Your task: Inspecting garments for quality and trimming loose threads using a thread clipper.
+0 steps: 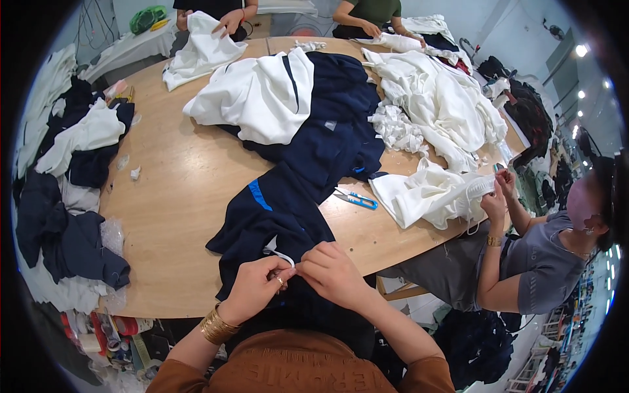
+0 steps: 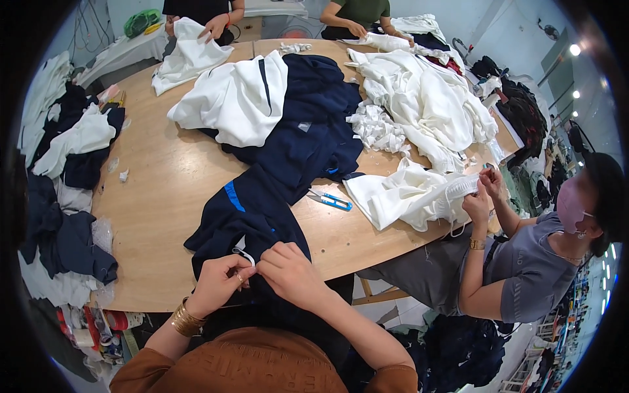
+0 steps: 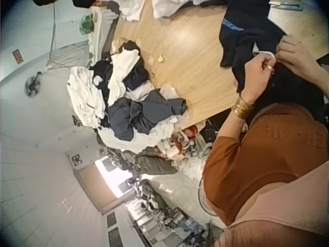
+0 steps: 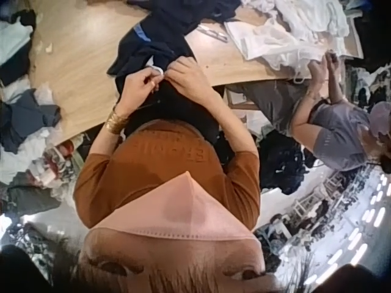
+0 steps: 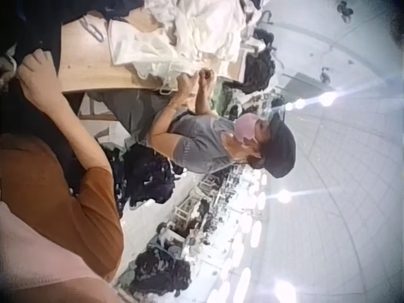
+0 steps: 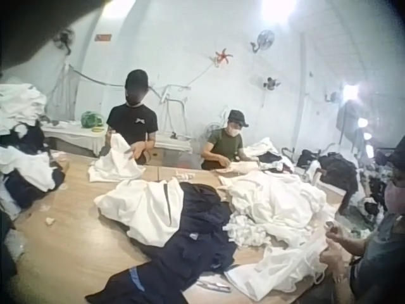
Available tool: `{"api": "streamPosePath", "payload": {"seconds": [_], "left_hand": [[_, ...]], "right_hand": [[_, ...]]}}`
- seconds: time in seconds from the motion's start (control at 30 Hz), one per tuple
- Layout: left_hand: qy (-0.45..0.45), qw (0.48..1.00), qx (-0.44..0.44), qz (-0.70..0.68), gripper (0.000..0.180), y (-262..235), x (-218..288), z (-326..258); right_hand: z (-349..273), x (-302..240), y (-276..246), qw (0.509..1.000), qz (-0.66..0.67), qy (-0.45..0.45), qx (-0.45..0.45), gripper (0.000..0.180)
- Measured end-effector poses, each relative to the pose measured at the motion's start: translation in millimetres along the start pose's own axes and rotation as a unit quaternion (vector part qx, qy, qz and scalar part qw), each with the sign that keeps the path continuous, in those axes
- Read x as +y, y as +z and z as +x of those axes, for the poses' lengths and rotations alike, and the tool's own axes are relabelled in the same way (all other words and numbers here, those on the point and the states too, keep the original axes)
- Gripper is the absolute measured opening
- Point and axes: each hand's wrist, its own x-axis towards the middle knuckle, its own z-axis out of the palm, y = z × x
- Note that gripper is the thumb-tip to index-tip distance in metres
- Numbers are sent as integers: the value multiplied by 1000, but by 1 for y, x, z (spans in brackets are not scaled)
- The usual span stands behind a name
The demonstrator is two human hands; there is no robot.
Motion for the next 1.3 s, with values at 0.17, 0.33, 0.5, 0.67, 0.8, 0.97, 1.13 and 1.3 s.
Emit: {"api": "streamPosePath", "payload": {"seconds": [0.17,0.33,0.5,0.67,0.8,0.97,1.13,1.3], "left_hand": [[-124,981,-104,-107,16,-10,-5,5],[-98,982,-141,-77,12,-11,-3,2],[124,986,37,109,16,14,-3,-7],[73,997,14,30,14,21,-11,0],[-129,929,-133,-321,16,22,-22,8],[-182,849,-134,-478,19,22,-29,8],[-127,909,-126,-377,16,27,-24,8],[-55,970,-92,-217,15,20,-12,11]], "right_hand": [[-2,-4,-2,999,-5,-38,23,13],[-10,-5,3,998,61,1,-20,13],[-8,-7,4,993,75,90,8,15],[-15,-5,6,994,-22,100,41,16],[-24,0,12,990,2,125,71,19],[-29,-9,13,975,62,156,143,23],[-32,-11,6,987,-28,94,125,21],[-22,-17,-27,989,-119,81,43,13]]}}
